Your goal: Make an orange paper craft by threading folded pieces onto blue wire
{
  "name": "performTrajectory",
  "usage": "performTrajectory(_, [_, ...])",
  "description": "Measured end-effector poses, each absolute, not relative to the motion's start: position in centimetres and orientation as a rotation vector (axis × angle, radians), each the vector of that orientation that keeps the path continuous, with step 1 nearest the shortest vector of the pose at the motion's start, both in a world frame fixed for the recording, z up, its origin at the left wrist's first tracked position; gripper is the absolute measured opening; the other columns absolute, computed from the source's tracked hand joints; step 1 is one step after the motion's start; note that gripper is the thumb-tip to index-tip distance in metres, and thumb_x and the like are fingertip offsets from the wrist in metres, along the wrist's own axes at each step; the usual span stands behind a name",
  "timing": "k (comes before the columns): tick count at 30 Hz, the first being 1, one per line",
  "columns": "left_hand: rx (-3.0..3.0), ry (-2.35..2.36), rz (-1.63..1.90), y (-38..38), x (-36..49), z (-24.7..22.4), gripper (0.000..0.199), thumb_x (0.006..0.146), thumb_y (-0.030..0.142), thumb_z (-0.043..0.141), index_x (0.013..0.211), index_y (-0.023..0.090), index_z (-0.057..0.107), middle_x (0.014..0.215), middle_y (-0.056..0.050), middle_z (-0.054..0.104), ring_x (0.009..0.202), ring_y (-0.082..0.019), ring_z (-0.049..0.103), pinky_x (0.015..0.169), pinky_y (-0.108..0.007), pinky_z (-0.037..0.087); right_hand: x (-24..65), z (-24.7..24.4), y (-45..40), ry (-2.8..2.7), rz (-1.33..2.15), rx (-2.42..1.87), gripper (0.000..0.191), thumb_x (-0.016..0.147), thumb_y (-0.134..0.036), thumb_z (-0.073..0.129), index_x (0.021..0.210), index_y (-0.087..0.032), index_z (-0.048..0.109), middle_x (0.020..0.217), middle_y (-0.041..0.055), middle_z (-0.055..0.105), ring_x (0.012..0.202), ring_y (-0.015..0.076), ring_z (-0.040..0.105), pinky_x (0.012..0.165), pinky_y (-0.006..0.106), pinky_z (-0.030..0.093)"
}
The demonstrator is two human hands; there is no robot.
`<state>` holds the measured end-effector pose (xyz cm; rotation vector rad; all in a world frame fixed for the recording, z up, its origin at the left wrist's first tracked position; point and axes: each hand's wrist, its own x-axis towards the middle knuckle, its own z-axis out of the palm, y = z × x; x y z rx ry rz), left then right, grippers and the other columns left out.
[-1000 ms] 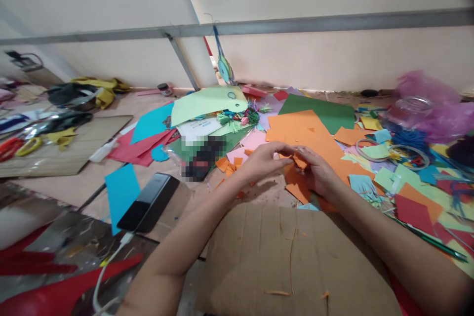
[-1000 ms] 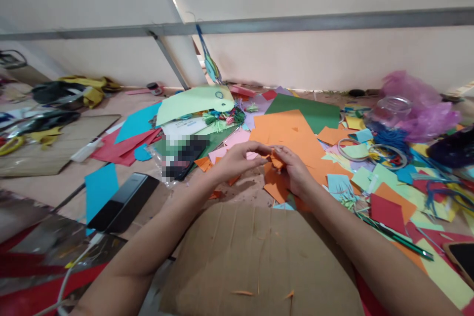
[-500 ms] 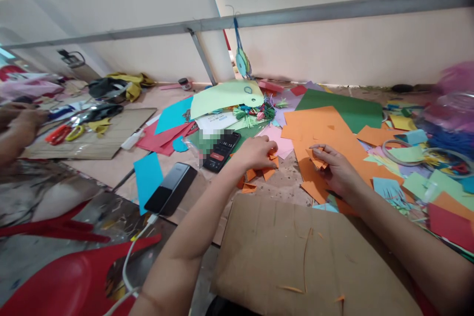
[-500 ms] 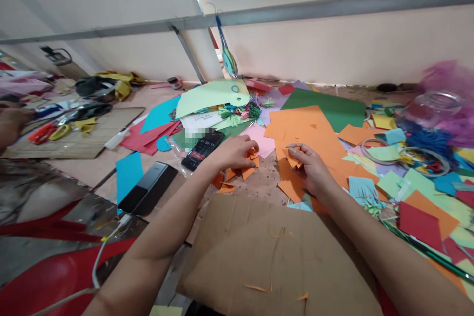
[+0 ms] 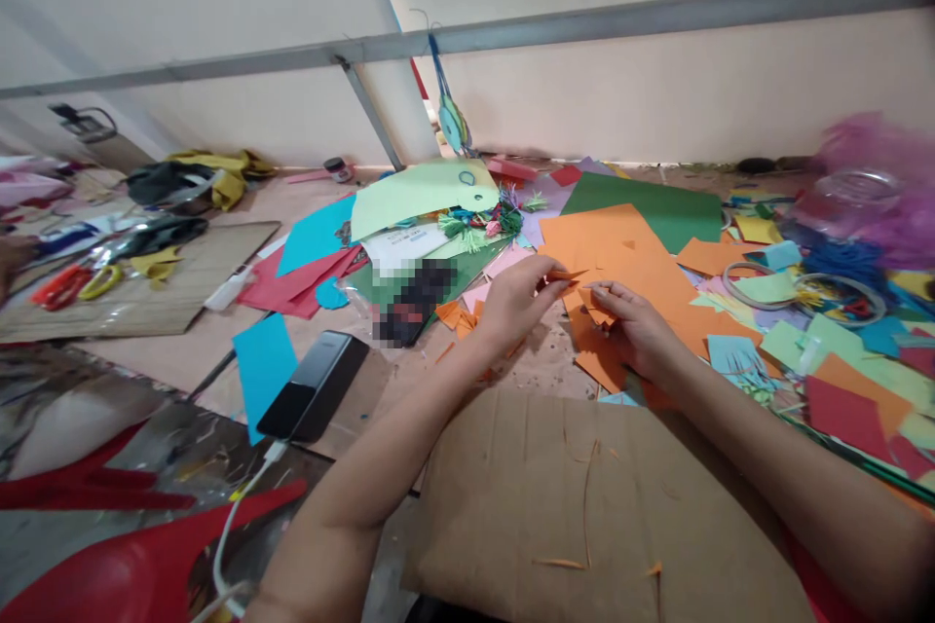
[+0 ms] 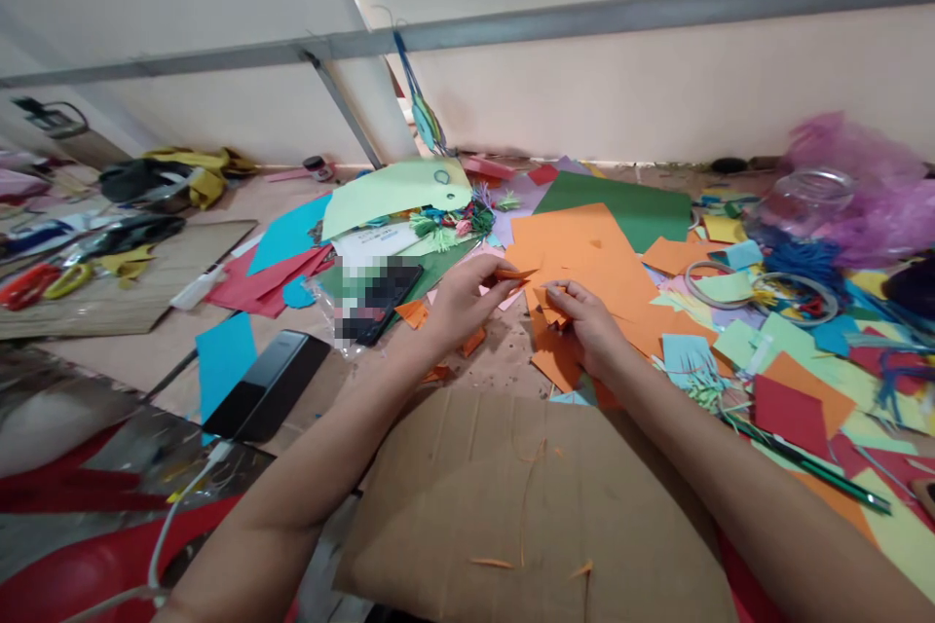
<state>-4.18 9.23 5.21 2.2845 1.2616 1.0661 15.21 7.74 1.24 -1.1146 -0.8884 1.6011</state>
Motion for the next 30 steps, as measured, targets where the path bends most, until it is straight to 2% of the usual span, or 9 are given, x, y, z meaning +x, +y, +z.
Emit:
performTrajectory(3, [2.355,1.135,1.14,8.2,-2.3,4.4,0.011,0.097,0.022,0.056,0.098,0.02,0.067,0.096,-0.005,0.072,0.089,-0.016,0.066,0.078,-0.028,0.051,15.0,1.2,7.6,-0.882,1.644,-1.048,0.033,0.073,-0.052,0.079,0.082,-0.025,0.063,0.079,0.0001,0.063,0.065,0.0139,0.056,0.053,0.025,0.044])
performTrajectory(7, [2.529,1.144,1.031,7.7,-0.9,3.1,0.014,0.098,0.024,0.054,0.095,0.019,0.067,0.099,-0.007,0.067,0.089,-0.017,0.064,0.079,-0.03,0.051,14.8,2.3,7.0,-0.833,1.836,-0.99,0.054,0.081,-0.078,0.057,0.089,-0.025,0.063,0.076,0.0033,0.065,0.067,0.0196,0.062,0.054,0.03,0.048])
performTrajectory(9, [2.518,1.172,0.975,7.4,-0.6,2.8,0.015,0.099,0.023,0.053,0.098,0.02,0.067,0.101,-0.007,0.066,0.09,-0.017,0.063,0.079,-0.03,0.051,14.7,2.8,6.7,-0.821,1.887,-0.995,0.058,0.077,-0.081,0.059,0.09,-0.025,0.063,0.075,0.0042,0.066,0.067,0.021,0.063,0.051,0.03,0.046])
performTrajectory(13, [2.368,1.178,0.89,6.7,-0.7,3.7,0.013,0.097,0.024,0.056,0.105,0.019,0.065,0.103,-0.006,0.066,0.095,-0.018,0.063,0.084,-0.032,0.051,14.6,2.6,6.7,-0.787,1.804,-1.085,0.043,0.07,-0.064,0.077,0.084,-0.026,0.065,0.079,0.0027,0.068,0.069,0.0197,0.062,0.052,0.029,0.045])
performTrajectory(16, [2.262,1.05,0.754,6.6,-1.7,5.3,0.019,0.093,0.027,0.062,0.11,0.019,0.063,0.112,-0.007,0.068,0.103,-0.02,0.064,0.091,-0.035,0.051,14.9,2.4,7.0,-0.829,1.697,-1.15,0.032,0.065,-0.048,0.083,0.08,-0.025,0.067,0.087,0.0025,0.07,0.078,0.0197,0.065,0.057,0.027,0.046])
performTrajectory(20, [2.202,0.913,0.566,7.7,-4.9,7.7,0.027,0.092,0.029,0.061,0.119,0.024,0.063,0.124,-0.004,0.069,0.113,-0.018,0.063,0.097,-0.033,0.049,15.4,2.9,7.4,-0.901,1.589,-1.288,0.036,0.061,-0.037,0.085,0.092,-0.026,0.069,0.088,0.0026,0.071,0.079,0.0198,0.064,0.054,0.025,0.042])
performTrajectory(24, [2.28,1.278,0.38,9.0,-8.6,8.9,0.024,0.092,0.035,0.058,0.109,0.021,0.067,0.115,-0.006,0.072,0.106,-0.02,0.065,0.092,-0.035,0.049,15.5,3.4,7.4,-0.895,1.514,-1.354,0.041,0.057,-0.032,0.083,0.095,-0.025,0.068,0.076,-0.0003,0.063,0.067,0.0154,0.058,0.049,0.023,0.036])
performTrajectory(27, [2.442,1.425,0.1,9.1,-10.2,8.6,0.039,0.087,0.042,0.062,0.119,0.02,0.066,0.116,-0.01,0.071,0.106,-0.025,0.064,0.089,-0.037,0.047,15.5,3.3,7.5,-0.909,1.492,-1.391,0.042,0.058,-0.033,0.083,0.097,-0.025,0.068,0.073,-0.0017,0.059,0.06,0.0123,0.053,0.046,0.022,0.033])
performTrajectory(30, [2.555,1.352,-0.119,8.4,-10.2,7.6,0.061,0.076,0.045,0.07,0.133,0.025,0.059,0.119,-0.01,0.067,0.111,-0.029,0.06,0.09,-0.038,0.045,15.6,3.0,7.7,-0.924,1.491,-1.404,0.044,0.058,-0.035,0.083,0.098,-0.025,0.068,0.07,-0.0024,0.056,0.056,0.0105,0.049,0.046,0.022,0.033])
